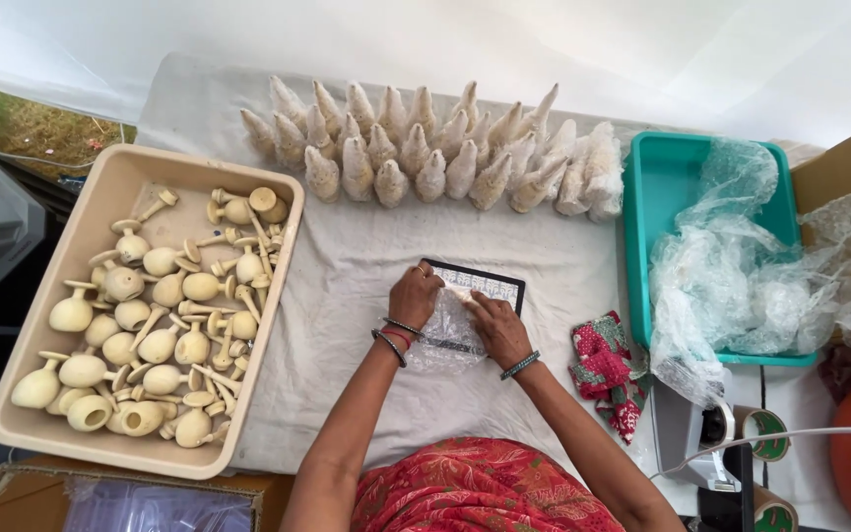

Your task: The person wipes a small wooden object with a cloth, then wraps it in bubble wrap. They secure the bubble wrap with tape and place the wrapped item on the table with other finished items.

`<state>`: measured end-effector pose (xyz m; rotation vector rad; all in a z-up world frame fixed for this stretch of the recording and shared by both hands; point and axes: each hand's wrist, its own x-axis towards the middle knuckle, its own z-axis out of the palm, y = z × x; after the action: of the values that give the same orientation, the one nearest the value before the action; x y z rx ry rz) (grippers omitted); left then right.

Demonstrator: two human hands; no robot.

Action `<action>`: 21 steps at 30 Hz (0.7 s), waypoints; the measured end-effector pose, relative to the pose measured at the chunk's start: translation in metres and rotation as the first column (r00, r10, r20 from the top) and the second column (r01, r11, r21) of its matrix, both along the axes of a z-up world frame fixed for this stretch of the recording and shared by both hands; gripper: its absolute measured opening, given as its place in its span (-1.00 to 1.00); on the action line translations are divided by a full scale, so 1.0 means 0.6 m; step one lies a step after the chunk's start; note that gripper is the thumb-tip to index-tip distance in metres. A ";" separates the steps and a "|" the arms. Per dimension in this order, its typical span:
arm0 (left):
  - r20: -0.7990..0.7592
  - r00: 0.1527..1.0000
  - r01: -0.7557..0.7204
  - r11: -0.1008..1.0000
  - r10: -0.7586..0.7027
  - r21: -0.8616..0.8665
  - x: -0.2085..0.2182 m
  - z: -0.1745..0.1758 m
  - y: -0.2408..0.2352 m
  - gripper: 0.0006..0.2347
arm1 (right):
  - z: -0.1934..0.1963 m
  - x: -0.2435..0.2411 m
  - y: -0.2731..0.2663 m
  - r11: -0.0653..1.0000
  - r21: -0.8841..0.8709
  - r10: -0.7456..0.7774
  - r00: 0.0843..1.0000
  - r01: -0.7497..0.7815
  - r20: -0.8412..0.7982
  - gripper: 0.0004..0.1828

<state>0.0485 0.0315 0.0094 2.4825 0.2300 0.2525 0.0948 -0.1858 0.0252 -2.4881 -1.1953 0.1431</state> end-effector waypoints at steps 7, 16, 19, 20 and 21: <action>0.145 0.989 0.034 0.999 -0.036 0.014 -0.012 -0.036 -0.034 -0.83 | 0.037 0.044 0.027 0.987 -0.148 -0.098 0.973 0.067 -0.210 0.04; -0.179 0.948 -0.308 0.895 0.262 -0.323 0.005 0.013 -0.011 -0.39 | -0.029 0.061 0.033 0.972 -0.231 -0.100 0.959 0.037 -0.264 0.05; 0.270 0.951 -0.130 0.988 0.150 -0.088 0.031 -0.069 -0.006 -0.62 | -0.028 0.060 0.028 0.984 -0.165 -0.108 0.955 0.063 -0.278 0.04; 0.272 0.951 -0.127 0.988 0.146 -0.089 0.030 -0.087 -0.011 -0.62 | -0.019 0.058 0.029 0.984 -0.166 -0.112 0.955 0.067 -0.276 0.04; 0.132 0.982 -0.119 0.987 0.132 -0.105 0.028 -0.105 -0.015 -0.76 | -0.010 0.055 0.031 0.982 -0.165 -0.140 0.939 0.091 -0.314 0.08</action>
<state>0.0654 0.0225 -0.0538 2.3467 0.3329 0.4544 0.1280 -0.1669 0.0193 -2.5242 -0.9285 0.6058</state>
